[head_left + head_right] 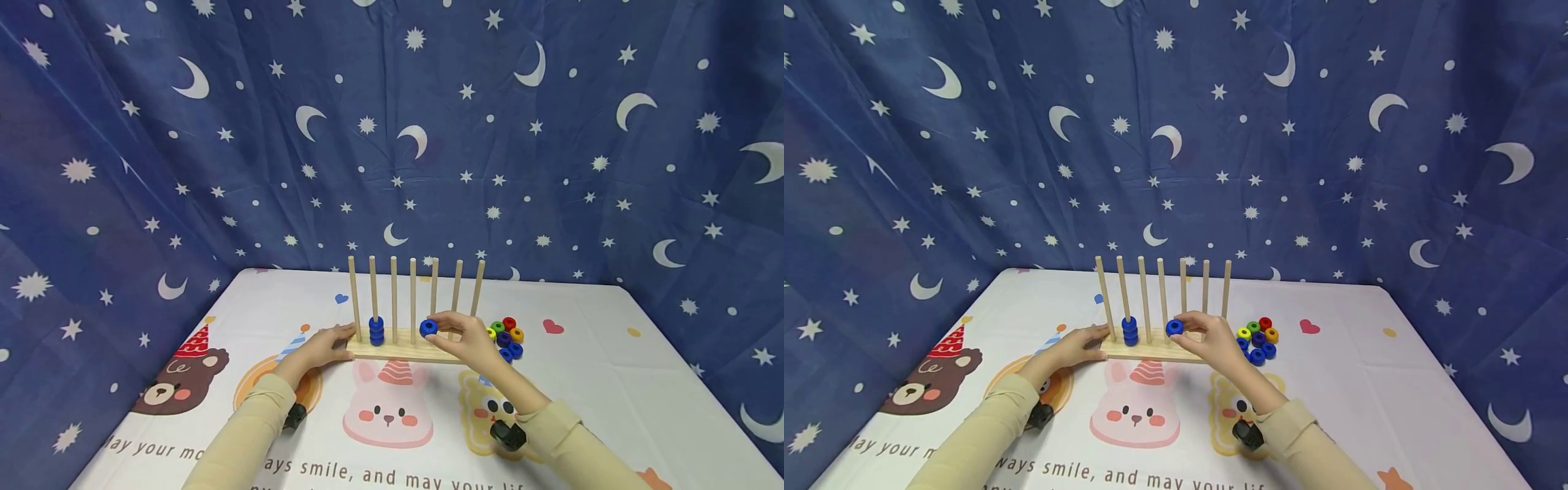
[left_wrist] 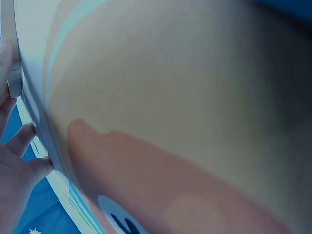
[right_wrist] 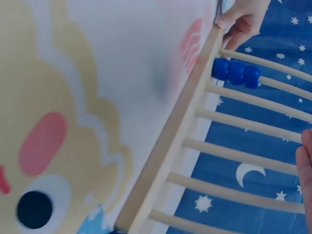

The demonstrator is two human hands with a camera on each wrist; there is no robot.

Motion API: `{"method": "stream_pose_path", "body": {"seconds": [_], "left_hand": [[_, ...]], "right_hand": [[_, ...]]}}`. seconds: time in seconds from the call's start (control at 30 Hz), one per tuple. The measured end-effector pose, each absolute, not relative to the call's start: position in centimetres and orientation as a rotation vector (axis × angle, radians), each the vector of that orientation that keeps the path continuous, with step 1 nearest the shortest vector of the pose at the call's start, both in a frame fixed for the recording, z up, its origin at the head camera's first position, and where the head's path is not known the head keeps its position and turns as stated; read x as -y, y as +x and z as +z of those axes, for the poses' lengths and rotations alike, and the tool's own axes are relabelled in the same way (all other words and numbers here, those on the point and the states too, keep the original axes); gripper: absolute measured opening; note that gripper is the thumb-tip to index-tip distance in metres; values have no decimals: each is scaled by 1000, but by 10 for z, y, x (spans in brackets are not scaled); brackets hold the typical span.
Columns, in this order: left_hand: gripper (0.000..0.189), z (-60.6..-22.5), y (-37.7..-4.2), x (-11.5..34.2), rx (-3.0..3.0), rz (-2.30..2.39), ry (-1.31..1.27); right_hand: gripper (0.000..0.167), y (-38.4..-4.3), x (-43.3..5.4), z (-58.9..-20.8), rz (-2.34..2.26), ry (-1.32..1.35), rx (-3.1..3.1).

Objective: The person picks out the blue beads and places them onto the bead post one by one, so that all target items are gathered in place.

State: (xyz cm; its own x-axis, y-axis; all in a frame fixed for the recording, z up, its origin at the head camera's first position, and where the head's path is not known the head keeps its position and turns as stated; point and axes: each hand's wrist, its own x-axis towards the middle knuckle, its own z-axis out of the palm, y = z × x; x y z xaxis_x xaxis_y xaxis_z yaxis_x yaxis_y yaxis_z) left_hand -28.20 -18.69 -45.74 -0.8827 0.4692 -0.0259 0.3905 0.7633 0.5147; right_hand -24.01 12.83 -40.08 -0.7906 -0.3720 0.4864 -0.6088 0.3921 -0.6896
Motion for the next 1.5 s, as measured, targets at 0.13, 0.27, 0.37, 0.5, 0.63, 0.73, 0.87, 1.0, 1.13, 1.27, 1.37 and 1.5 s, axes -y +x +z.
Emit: {"method": "stream_pose_path", "body": {"seconds": [0.13, 0.27, 0.37, 0.5, 0.63, 0.73, 0.87, 1.0, 1.13, 1.27, 1.37, 1.5], "left_hand": [[65, -457, -282, 186, -2803, 771, 689], [65, -457, -283, 186, -2815, 753, 713], [65, -457, -283, 186, -2820, 744, 720], [65, -456, -282, 185, -2813, 753, 702], [65, -457, -282, 185, -2812, 749, 703], [65, -456, -281, 185, -2809, 750, 695], [65, -455, -281, 184, -2809, 762, 684], [65, -455, -281, 184, -2807, 771, 675], [66, -455, -281, 186, -2814, 755, 667], [66, -456, -281, 187, -2825, 744, 670], [66, -456, -282, 187, -2820, 753, 665], [67, -457, -283, 186, -2819, 755, 662]], "right_hand": [[30, -241, -123, -396, 1359, 857, 2391], [30, -244, -118, -393, 1367, 862, 2380], [31, -246, -113, -389, 1369, 882, 2362], [31, -249, -108, -383, 1369, 909, 2360], [32, -250, -105, -378, 1355, 917, 2379], [33, -252, -102, -373, 1335, 940, 2376], [32, -254, -97, -364, 1315, 977, 2363], [31, -257, -92, -354, 1318, 990, 2355], [32, -260, -87, -343, 1337, 1009, 2351], [32, -262, -82, -334, 1330, 1014, 2367], [31, -265, -79, -326, 1309, 1021, 2363], [33, -269, -74, -316, 1281, 1039, 2349]]}}
